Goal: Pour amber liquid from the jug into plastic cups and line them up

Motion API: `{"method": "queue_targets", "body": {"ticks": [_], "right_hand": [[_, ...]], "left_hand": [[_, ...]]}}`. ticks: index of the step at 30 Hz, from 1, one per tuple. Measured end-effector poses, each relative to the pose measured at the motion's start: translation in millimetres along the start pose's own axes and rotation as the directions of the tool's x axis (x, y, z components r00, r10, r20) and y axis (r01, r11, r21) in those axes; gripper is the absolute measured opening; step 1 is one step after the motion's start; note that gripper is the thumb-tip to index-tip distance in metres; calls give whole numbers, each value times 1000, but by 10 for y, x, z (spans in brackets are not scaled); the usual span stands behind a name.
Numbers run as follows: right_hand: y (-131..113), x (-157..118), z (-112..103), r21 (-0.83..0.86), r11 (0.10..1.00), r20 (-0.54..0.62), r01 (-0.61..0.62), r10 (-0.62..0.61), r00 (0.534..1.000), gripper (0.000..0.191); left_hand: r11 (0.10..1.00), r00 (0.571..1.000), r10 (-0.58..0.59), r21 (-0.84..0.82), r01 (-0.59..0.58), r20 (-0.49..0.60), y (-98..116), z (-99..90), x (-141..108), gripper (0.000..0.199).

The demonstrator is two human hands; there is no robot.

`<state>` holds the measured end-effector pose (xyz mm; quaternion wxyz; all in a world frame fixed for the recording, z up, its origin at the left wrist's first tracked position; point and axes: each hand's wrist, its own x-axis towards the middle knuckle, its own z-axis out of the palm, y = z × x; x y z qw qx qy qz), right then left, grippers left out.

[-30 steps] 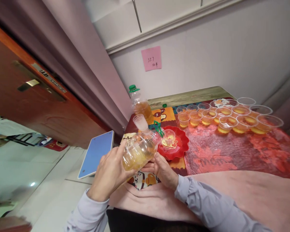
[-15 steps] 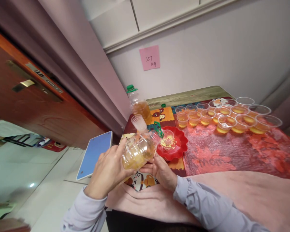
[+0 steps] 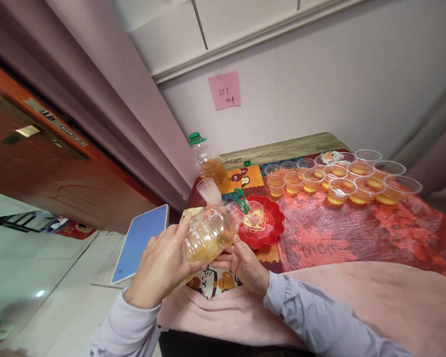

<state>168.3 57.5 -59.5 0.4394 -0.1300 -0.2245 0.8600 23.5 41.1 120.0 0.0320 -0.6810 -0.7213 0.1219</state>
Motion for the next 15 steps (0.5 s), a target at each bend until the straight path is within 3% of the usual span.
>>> {"method": "queue_targets", "body": {"ticks": [9, 15], "right_hand": [[-10, 2, -2, 4, 1000, 8, 0, 0, 1000, 72], [-4, 15, -24, 10, 1000, 17, 6, -6, 1000, 71]], "left_hand": [[1000, 999, 1, 26, -2, 43, 39, -63, 28, 105], [998, 999, 44, 39, -44, -18, 37, -53, 39, 105]]}}
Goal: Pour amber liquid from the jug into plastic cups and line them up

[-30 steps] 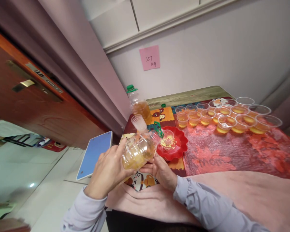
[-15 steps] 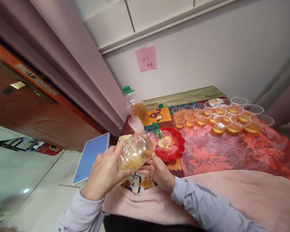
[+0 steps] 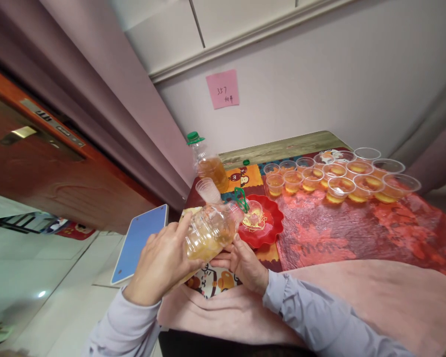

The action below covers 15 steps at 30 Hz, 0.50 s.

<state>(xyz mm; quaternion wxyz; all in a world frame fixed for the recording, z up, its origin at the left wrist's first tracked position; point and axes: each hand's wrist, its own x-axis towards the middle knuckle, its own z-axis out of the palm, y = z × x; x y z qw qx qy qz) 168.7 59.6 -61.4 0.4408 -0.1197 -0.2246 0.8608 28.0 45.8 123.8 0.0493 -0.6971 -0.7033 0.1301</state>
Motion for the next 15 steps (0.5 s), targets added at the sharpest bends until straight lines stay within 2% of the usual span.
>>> {"method": "queue_targets", "body": {"ticks": [15], "right_hand": [[-24, 6, 11, -6, 1000, -11, -19, 19, 1000, 79]], "left_hand": [[1000, 999, -25, 4, 25, 46, 75, -130, 29, 100]]}}
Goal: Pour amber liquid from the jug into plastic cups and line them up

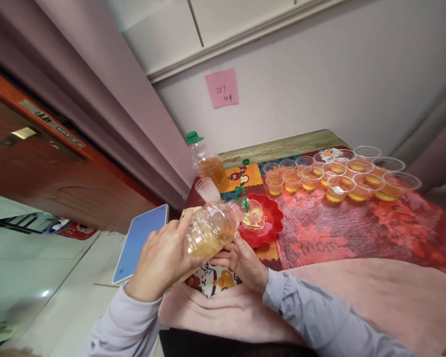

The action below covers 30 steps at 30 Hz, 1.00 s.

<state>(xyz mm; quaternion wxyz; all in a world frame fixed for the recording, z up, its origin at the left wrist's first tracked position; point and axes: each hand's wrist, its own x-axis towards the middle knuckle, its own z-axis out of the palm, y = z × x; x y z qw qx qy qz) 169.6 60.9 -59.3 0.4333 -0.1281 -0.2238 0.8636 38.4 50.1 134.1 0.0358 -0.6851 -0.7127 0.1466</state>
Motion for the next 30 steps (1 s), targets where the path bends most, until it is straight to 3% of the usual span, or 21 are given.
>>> {"method": "queue_targets", "body": {"ticks": [30], "right_hand": [[-24, -14, 23, 6, 1000, 6, 13, -13, 1000, 79]], "left_hand": [[1000, 1000, -1, 21, 1, 6, -2, -8, -5, 103]]}}
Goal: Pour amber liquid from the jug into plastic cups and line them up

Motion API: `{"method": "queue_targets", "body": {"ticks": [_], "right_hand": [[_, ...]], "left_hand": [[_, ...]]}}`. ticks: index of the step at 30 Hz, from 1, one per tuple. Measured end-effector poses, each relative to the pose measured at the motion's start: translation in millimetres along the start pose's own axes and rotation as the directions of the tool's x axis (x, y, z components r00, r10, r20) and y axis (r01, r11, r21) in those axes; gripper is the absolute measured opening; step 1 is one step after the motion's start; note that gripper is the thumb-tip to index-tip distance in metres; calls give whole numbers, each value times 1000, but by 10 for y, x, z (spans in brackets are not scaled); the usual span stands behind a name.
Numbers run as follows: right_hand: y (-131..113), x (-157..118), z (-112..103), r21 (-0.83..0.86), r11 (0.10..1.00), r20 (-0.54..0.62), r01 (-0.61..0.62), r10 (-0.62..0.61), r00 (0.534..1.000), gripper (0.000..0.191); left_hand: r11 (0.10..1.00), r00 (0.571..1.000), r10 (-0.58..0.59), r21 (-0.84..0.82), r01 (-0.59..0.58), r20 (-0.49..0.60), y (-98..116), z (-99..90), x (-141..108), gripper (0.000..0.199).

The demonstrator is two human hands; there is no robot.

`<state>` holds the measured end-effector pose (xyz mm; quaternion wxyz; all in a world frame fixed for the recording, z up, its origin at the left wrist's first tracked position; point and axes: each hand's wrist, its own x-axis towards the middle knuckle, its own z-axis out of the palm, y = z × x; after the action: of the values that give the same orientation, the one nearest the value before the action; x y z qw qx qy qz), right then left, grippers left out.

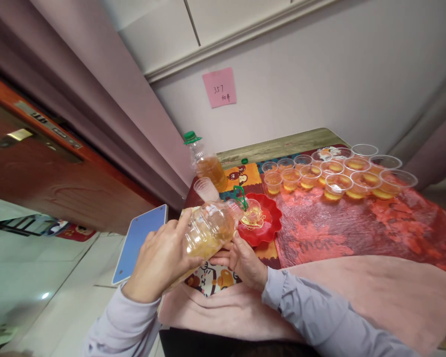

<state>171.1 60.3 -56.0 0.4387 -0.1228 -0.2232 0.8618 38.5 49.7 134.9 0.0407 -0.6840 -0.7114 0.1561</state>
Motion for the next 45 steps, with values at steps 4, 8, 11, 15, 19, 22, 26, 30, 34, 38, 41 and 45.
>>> {"method": "queue_targets", "body": {"ticks": [4, 8, 11, 15, 19, 22, 26, 30, 34, 38, 41, 45], "right_hand": [[4, 1, 0, -3, 1000, 10, -3, 3, 1000, 80], [17, 6, -12, -2, 1000, 11, 2, -2, 1000, 77], [22, 7, -21, -13, 1000, 15, -1, 1, 1000, 77], [20, 6, -20, -13, 1000, 18, -3, 3, 1000, 78], [11, 2, -5, 5, 1000, 11, -1, 1, 1000, 79], [3, 0, 4, 4, 1000, 10, -3, 3, 1000, 78], [7, 3, -4, -6, 1000, 15, -3, 3, 1000, 77], [22, 10, -25, -14, 1000, 17, -5, 5, 1000, 77], [22, 7, -23, -14, 1000, 17, -2, 3, 1000, 77], [18, 3, -10, -7, 1000, 13, -3, 3, 1000, 78], [14, 2, -7, -9, 1000, 15, -3, 3, 1000, 78], [4, -2, -4, -14, 1000, 20, -8, 8, 1000, 79]], "left_hand": [[1000, 1000, -6, -4, 6, -4, -2, 4, -7, 102], [1000, 1000, 8, -9, -8, -22, -17, 22, -12, 101], [1000, 999, 12, -6, -12, -37, -29, 39, -14, 101], [1000, 999, 13, -5, -14, -39, -37, 52, -14, 102], [1000, 1000, 7, 5, -6, -30, -28, 41, -11, 103], [1000, 1000, 11, 2, -11, -29, -15, 21, -13, 100], [1000, 1000, 6, -3, -6, -19, -7, 4, -17, 100], [1000, 1000, 4, -8, -4, -22, -9, 11, -19, 101], [1000, 999, 7, -5, -7, -32, -9, 13, -23, 100], [1000, 1000, -5, 4, 5, -12, -5, 4, -20, 101], [1000, 1000, -6, 9, 6, 0, -6, 6, -16, 103], [1000, 1000, 0, 12, 0, -13, -14, 20, -19, 102]]}}
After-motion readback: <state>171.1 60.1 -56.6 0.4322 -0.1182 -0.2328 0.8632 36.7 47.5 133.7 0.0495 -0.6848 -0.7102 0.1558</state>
